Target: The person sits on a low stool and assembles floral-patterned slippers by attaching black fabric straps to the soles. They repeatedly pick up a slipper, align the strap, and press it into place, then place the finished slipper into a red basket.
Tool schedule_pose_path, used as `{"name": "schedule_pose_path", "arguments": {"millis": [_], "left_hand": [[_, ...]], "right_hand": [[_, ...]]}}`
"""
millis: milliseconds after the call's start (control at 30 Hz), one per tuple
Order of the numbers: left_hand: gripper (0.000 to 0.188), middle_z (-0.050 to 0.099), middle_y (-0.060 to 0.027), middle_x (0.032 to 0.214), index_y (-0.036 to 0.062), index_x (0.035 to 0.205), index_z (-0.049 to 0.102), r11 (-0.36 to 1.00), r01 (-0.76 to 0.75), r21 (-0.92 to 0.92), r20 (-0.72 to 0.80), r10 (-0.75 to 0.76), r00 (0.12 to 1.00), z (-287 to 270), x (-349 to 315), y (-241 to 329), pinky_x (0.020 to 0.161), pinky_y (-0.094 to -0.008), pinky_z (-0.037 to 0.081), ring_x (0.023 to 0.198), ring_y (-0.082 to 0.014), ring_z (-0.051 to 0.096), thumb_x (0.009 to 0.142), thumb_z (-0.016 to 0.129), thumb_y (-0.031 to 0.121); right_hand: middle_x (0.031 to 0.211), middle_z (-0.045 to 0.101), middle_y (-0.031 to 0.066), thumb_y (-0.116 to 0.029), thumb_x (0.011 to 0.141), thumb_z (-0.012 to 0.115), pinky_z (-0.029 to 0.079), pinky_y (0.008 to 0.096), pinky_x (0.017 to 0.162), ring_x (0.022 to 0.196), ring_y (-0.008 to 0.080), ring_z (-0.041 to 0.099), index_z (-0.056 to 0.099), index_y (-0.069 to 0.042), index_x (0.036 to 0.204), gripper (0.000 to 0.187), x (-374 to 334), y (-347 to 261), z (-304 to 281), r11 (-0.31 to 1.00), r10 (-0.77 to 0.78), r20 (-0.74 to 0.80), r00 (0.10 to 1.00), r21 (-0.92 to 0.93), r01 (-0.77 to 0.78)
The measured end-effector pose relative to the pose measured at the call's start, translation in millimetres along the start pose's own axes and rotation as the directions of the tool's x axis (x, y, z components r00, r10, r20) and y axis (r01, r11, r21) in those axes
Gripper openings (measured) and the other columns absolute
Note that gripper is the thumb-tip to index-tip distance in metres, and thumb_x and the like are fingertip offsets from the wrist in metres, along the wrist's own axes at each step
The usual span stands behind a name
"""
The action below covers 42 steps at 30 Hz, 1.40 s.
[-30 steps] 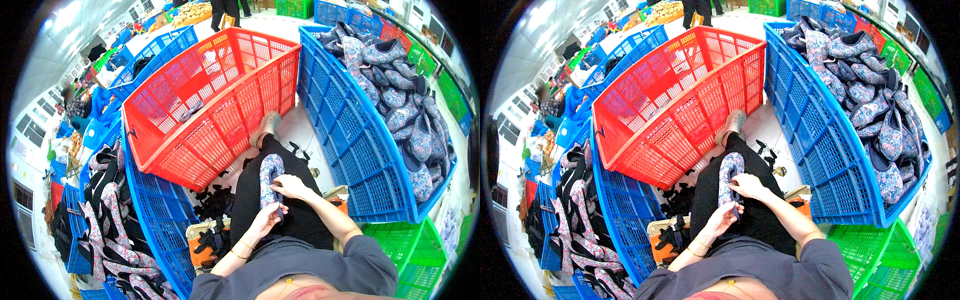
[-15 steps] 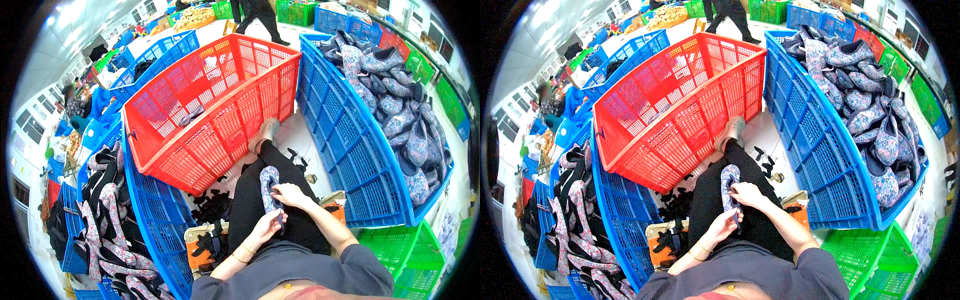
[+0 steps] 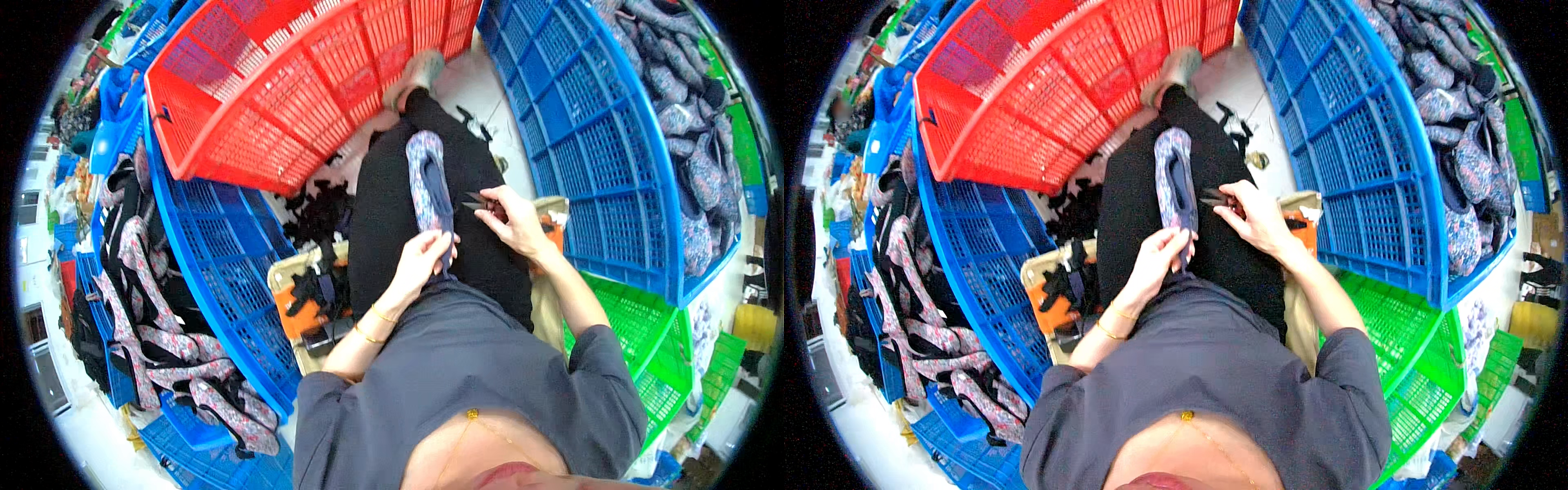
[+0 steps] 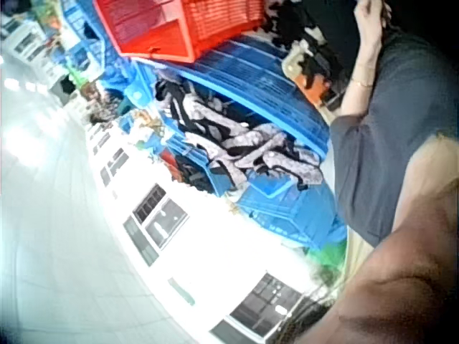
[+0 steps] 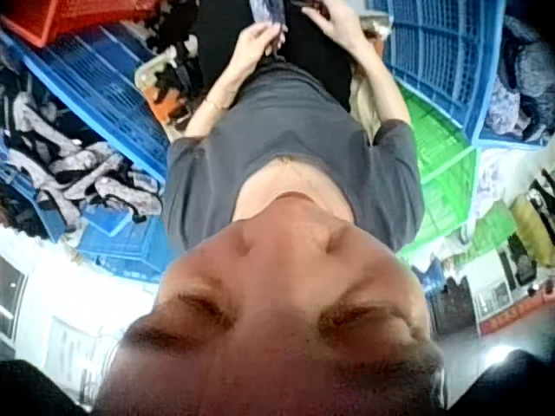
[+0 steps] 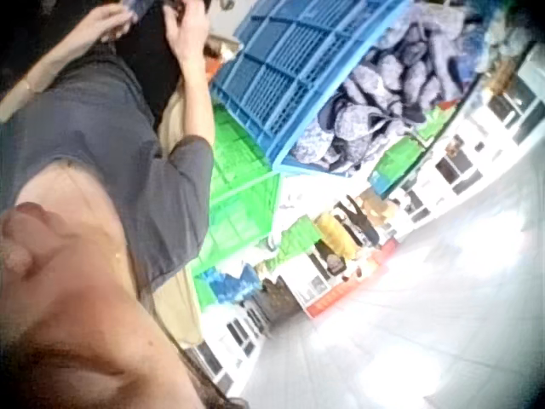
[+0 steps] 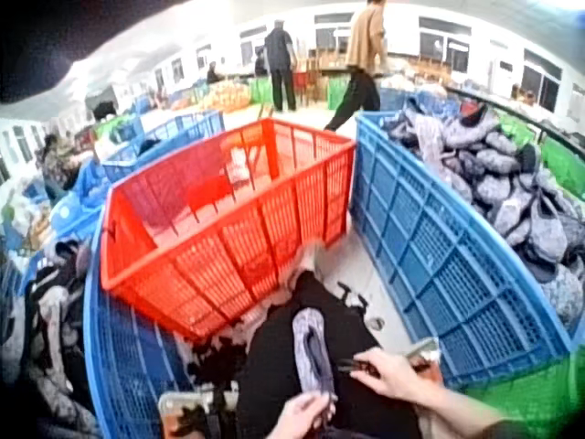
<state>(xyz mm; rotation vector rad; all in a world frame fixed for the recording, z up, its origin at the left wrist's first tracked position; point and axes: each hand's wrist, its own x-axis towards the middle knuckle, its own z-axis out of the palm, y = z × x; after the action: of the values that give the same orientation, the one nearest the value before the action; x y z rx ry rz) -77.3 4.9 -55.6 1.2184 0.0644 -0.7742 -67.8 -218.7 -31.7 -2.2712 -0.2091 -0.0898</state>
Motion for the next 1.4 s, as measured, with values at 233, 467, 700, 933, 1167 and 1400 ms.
{"name": "schedule_pose_path", "arguments": {"millis": [233, 467, 700, 933, 1167, 1400], "left_hand": [[0.020, 0.059, 0.0046, 0.073, 0.0060, 0.099, 0.066, 0.999, 0.023, -0.029, -0.060, -0.025, 0.998, 0, -2, -1, 0.049, -0.0158, 0.032, 0.054, -0.0010, 0.042, 0.097, 0.056, 0.023], [0.018, 0.060, 0.0047, 0.074, 0.0065, 0.098, 0.066, 0.995, 0.009, -0.103, -0.071, -0.016, 0.997, 1, 0, -10, 0.054, -0.0159, 0.035, 0.061, -0.0013, 0.048, 0.095, 0.059, 0.023], [0.018, 0.061, 0.0035, 0.075, 0.0053, 0.097, 0.066, 0.995, -0.031, -0.100, -0.067, 0.024, 0.997, 0, 3, -13, 0.055, -0.0164, 0.035, 0.062, -0.0017, 0.049, 0.095, 0.060, 0.022], [0.018, 0.062, 0.0027, 0.074, 0.0035, 0.098, 0.066, 0.997, -0.028, -0.065, -0.092, 0.022, 0.996, -1, 2, -11, 0.056, -0.0167, 0.036, 0.063, -0.0022, 0.050, 0.094, 0.060, 0.021], [0.019, 0.063, 0.0012, 0.076, 0.0015, 0.101, 0.068, 0.999, -0.045, 0.006, -0.038, 0.045, 0.998, -1, -3, -10, 0.059, -0.0181, 0.040, 0.064, -0.0035, 0.051, 0.094, 0.061, 0.017], [0.029, 0.067, -0.0082, 0.090, -0.0010, 0.105, 0.065, 0.307, -0.101, 0.946, -0.098, 0.572, 0.814, -77, -21, 41, 0.072, -0.0296, 0.051, 0.082, -0.0219, 0.064, 0.088, 0.066, 0.022]], "right_hand": [[0.086, 0.062, 0.0110, -0.015, 0.078, 0.071, 0.052, 0.0341, 0.061, 0.071, 0.0271, 0.063, 0.059, -0.002, 0.104, 0.031, -6, 4, 17, 0.921, -0.325, 0.101, 0.940, -0.192, 0.339], [0.087, 0.063, 0.0114, -0.014, 0.077, 0.072, 0.052, 0.0339, 0.058, 0.069, 0.0268, 0.063, 0.061, -0.001, 0.103, 0.031, 0, 10, 47, 0.867, -0.449, 0.013, 0.893, -0.234, 0.439], [0.089, 0.063, 0.0133, -0.010, 0.075, 0.072, 0.053, 0.0345, 0.059, 0.073, 0.0277, 0.064, 0.061, 0.000, 0.102, 0.032, -1, 7, 56, 0.882, -0.436, -0.052, 0.898, -0.223, 0.416], [0.090, 0.063, 0.0133, -0.009, 0.076, 0.069, 0.052, 0.0343, 0.060, 0.072, 0.0274, 0.064, 0.061, 0.000, 0.102, 0.029, 1, 4, 56, 0.873, -0.438, -0.022, 0.899, -0.250, 0.419], [0.088, 0.063, 0.0123, -0.010, 0.078, 0.069, 0.051, 0.0344, 0.060, 0.072, 0.0264, 0.064, 0.061, -0.001, 0.100, 0.025, 1, 5, 55, 0.879, -0.408, 0.005, 0.913, -0.267, 0.395], [0.087, 0.063, 0.0130, -0.013, 0.081, 0.071, 0.052, 0.0333, 0.061, 0.069, 0.0241, 0.064, 0.058, -0.001, 0.107, 0.031, -14, 6, 24, 0.993, -0.061, -0.084, 0.995, -0.106, 0.052]]}}
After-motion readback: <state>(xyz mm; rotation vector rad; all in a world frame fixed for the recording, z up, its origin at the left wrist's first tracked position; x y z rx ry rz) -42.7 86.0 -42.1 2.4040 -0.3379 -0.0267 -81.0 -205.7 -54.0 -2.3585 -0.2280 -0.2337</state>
